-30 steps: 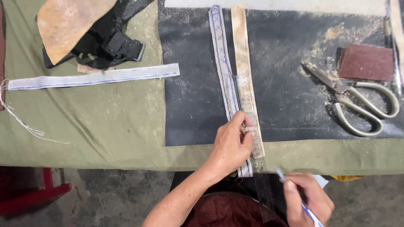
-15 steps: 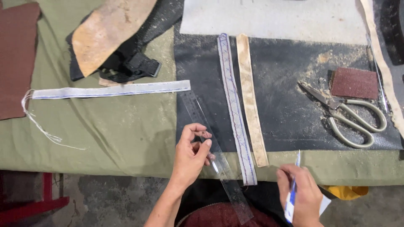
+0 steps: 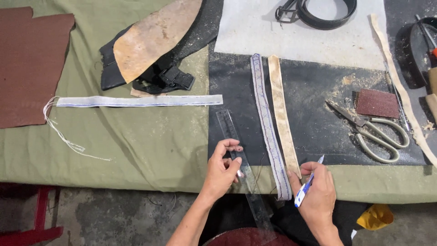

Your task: Marking leather strips with a pen and ruler on a workbench

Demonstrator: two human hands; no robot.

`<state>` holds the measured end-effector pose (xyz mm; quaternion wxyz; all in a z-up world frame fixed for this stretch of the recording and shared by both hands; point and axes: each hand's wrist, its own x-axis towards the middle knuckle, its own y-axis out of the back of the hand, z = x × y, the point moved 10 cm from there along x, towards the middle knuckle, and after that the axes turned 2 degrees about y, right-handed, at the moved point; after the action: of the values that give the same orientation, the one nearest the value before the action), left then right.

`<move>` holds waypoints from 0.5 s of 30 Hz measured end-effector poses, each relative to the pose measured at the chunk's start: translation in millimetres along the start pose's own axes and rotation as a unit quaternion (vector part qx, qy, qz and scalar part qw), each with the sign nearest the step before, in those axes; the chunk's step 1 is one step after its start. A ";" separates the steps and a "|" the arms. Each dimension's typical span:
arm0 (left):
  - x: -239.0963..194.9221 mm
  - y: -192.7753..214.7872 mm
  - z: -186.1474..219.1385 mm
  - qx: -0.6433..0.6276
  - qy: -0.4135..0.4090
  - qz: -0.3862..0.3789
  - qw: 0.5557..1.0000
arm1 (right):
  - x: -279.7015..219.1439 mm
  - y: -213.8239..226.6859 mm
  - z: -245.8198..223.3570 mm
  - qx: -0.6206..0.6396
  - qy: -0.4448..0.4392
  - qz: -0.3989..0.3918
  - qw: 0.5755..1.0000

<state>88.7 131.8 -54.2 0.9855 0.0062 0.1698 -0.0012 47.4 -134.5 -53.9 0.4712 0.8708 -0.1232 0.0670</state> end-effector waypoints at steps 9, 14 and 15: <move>-7.6 0.3 4.0 0.028 -0.006 -0.025 0.999 | -9.7 7.1 7.9 0.100 -0.135 -0.016 0.986; -9.2 3.6 2.0 0.015 -0.027 -0.026 0.999 | -15.4 29.9 36.7 0.215 -0.140 0.031 0.966; -9.5 4.4 2.4 0.007 -0.027 -0.023 0.999 | -16.7 39.1 43.0 0.265 -0.115 0.072 0.955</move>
<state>80.5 136.2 -48.7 0.9893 0.0092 0.1436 -0.0252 20.5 -188.6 -49.9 0.2002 0.9550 -0.2166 0.0305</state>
